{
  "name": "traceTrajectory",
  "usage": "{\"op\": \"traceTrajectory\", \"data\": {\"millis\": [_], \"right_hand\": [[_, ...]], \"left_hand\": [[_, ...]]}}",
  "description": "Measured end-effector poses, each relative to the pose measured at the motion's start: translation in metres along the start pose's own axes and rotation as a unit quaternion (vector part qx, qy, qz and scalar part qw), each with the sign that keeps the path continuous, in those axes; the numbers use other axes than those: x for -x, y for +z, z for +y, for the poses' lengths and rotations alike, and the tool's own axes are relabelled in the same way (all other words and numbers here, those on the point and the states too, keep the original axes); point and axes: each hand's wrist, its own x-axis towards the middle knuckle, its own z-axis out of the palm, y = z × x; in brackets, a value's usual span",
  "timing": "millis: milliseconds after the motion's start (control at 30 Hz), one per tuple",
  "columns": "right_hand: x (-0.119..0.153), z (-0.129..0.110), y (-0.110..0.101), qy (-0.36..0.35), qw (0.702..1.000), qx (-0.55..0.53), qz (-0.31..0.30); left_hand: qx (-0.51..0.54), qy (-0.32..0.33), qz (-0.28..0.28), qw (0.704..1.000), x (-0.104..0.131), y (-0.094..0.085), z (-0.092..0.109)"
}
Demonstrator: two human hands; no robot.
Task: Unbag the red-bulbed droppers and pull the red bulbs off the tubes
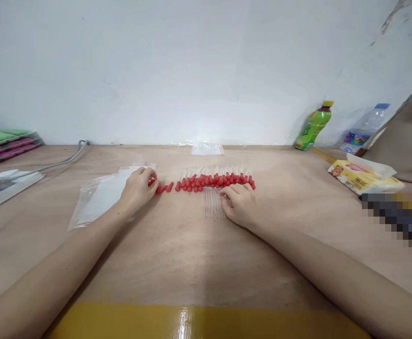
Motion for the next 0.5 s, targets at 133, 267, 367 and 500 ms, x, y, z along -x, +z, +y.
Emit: {"op": "traceTrajectory", "data": {"millis": [133,267,367,500], "right_hand": [[0.0,-0.004,-0.001,-0.012,1.0,-0.006,-0.028],[0.001,-0.008,-0.01,-0.016,0.998,-0.023,-0.059],[0.001,-0.009,-0.016,-0.019,0.996,-0.03,-0.083],[0.001,-0.007,-0.019,-0.014,0.995,-0.032,-0.089]], "left_hand": [[-0.034,0.024,-0.012,0.999,0.001,0.002,-0.001],[-0.046,0.029,0.015,0.998,0.003,-0.003,0.008],[-0.012,0.045,0.019,0.999,0.003,-0.005,0.022],[0.048,0.069,-0.003,0.996,-0.002,0.001,0.042]]}}
